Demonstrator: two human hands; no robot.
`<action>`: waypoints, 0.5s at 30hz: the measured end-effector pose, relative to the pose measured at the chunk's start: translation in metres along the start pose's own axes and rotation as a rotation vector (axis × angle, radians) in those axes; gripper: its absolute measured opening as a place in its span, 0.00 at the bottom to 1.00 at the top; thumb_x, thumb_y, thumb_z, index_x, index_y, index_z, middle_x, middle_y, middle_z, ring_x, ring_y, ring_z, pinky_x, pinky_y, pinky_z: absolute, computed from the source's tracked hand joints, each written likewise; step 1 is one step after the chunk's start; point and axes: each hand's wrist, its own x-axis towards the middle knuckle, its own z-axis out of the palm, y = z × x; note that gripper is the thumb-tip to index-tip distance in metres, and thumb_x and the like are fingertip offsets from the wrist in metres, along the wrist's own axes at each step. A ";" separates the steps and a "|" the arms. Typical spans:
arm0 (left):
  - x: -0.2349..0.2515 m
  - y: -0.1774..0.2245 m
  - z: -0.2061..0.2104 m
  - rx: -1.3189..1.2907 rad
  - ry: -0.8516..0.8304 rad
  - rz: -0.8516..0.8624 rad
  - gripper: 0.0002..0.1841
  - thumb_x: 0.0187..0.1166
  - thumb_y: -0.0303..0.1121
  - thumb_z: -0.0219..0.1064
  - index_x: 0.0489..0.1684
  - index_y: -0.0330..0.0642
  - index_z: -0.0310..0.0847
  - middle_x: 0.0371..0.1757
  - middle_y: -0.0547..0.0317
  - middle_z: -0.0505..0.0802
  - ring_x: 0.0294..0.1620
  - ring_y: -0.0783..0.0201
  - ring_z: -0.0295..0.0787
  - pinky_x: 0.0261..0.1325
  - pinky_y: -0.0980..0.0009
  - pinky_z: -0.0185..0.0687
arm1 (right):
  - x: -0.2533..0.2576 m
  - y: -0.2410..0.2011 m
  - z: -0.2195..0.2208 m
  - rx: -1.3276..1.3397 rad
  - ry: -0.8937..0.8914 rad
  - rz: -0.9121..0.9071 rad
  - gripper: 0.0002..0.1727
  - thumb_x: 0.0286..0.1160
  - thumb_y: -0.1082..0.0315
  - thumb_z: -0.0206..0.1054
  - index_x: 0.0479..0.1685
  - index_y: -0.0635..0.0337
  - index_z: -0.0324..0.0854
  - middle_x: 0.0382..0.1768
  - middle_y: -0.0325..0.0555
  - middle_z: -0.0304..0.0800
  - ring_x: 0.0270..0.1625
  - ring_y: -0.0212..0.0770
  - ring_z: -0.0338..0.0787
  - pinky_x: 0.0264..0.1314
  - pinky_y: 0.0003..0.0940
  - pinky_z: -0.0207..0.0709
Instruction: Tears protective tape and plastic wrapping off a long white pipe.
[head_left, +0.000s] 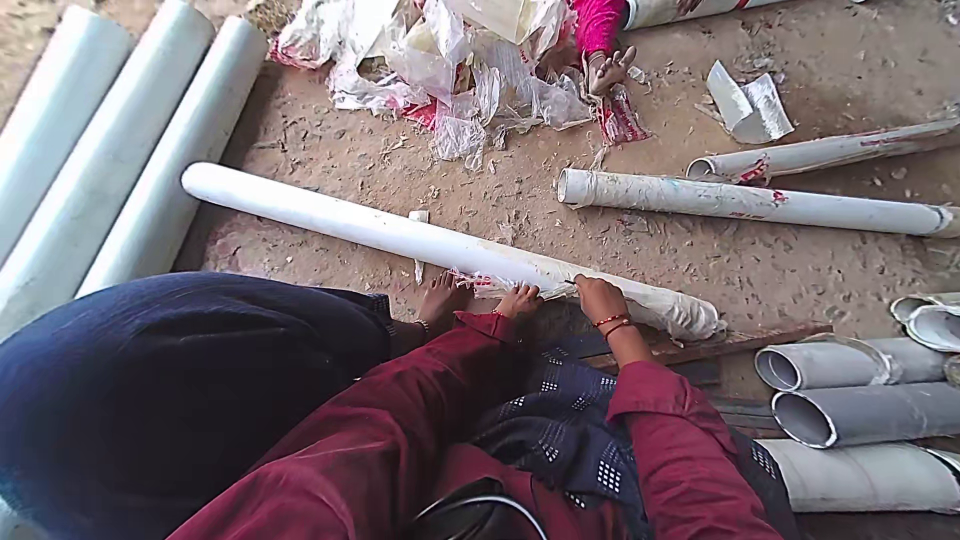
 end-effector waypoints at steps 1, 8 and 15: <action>0.000 0.000 0.001 0.000 0.000 -0.012 0.19 0.89 0.18 0.47 0.72 0.19 0.74 0.76 0.20 0.76 0.81 0.26 0.70 0.83 0.38 0.63 | 0.005 -0.004 0.007 -0.025 -0.021 -0.022 0.20 0.94 0.70 0.47 0.73 0.67 0.77 0.65 0.68 0.87 0.73 0.65 0.84 0.73 0.61 0.73; 0.007 0.001 -0.001 0.019 0.018 -0.068 0.22 0.89 0.19 0.48 0.80 0.31 0.71 0.80 0.21 0.72 0.80 0.26 0.70 0.77 0.40 0.71 | 0.020 -0.008 0.031 -0.103 -0.008 -0.094 0.21 0.92 0.77 0.44 0.75 0.72 0.74 0.64 0.70 0.87 0.73 0.67 0.83 0.76 0.59 0.69; 0.010 0.003 -0.005 0.013 -0.032 -0.047 0.23 0.90 0.18 0.46 0.83 0.34 0.70 0.86 0.31 0.69 0.82 0.27 0.69 0.73 0.36 0.73 | 0.026 0.005 0.045 -0.257 0.127 -0.248 0.18 0.87 0.82 0.47 0.64 0.82 0.78 0.55 0.75 0.89 0.64 0.71 0.87 0.70 0.59 0.72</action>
